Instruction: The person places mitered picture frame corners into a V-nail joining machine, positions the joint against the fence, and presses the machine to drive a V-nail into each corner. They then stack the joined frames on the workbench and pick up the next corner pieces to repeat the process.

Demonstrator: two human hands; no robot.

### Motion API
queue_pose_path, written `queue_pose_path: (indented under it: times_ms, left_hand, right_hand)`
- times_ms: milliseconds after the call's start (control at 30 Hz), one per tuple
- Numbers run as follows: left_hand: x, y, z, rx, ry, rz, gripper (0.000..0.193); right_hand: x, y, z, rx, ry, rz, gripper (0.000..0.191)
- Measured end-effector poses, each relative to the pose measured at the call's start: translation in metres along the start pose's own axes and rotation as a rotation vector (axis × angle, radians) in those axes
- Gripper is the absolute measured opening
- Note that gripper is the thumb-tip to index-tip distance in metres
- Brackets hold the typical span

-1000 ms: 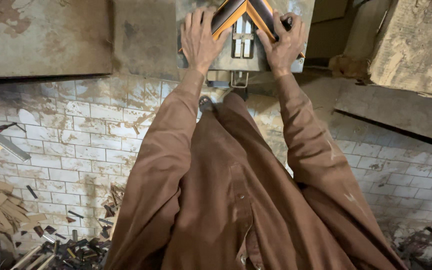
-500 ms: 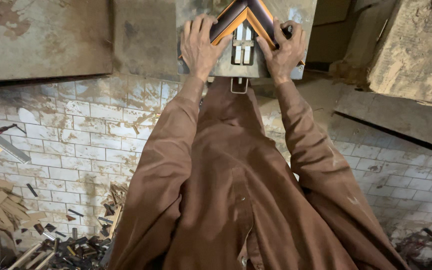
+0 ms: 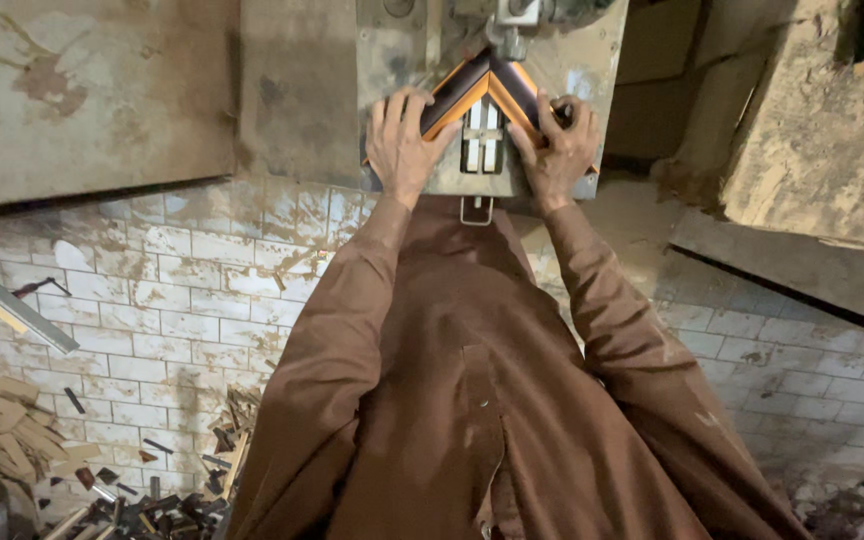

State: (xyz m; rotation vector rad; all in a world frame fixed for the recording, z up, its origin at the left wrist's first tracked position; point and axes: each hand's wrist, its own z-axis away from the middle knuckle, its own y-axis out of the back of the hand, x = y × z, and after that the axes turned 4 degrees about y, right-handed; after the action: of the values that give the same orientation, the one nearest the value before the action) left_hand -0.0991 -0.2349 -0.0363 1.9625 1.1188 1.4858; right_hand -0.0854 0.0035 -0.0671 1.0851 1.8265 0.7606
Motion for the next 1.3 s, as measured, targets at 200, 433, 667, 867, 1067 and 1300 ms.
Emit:
queue_pose_path:
  times_ms: [200,433,667,867,1067,1300]
  left_hand:
    - [0.004,0.003,-0.003,-0.01,0.016,-0.005,0.048]
    - [0.002,0.002,-0.005,0.012,-0.016,0.001,0.047]
    - [0.002,0.002,-0.001,-0.015,-0.01,0.001,0.047]
    - [0.002,0.0,-0.006,-0.012,-0.003,-0.011,0.051]
    - [-0.005,0.01,0.003,-0.162,-0.063,-0.109,0.071]
    - [-0.005,0.004,0.021,-0.188,-0.088,-0.301,0.076]
  right_hand:
    - [-0.002,0.0,-0.001,-0.014,-0.01,0.013,0.055]
    - [-0.001,0.0,-0.004,-0.012,-0.015,0.015,0.056]
    - [0.0,-0.001,-0.001,0.003,-0.037,0.005,0.057]
    - [-0.002,0.0,-0.008,0.012,-0.045,-0.036,0.057]
    - [0.005,0.009,0.007,-0.078,-0.048,-0.165,0.064]
    - [0.001,0.0,0.01,-0.009,0.024,-0.042,0.067]
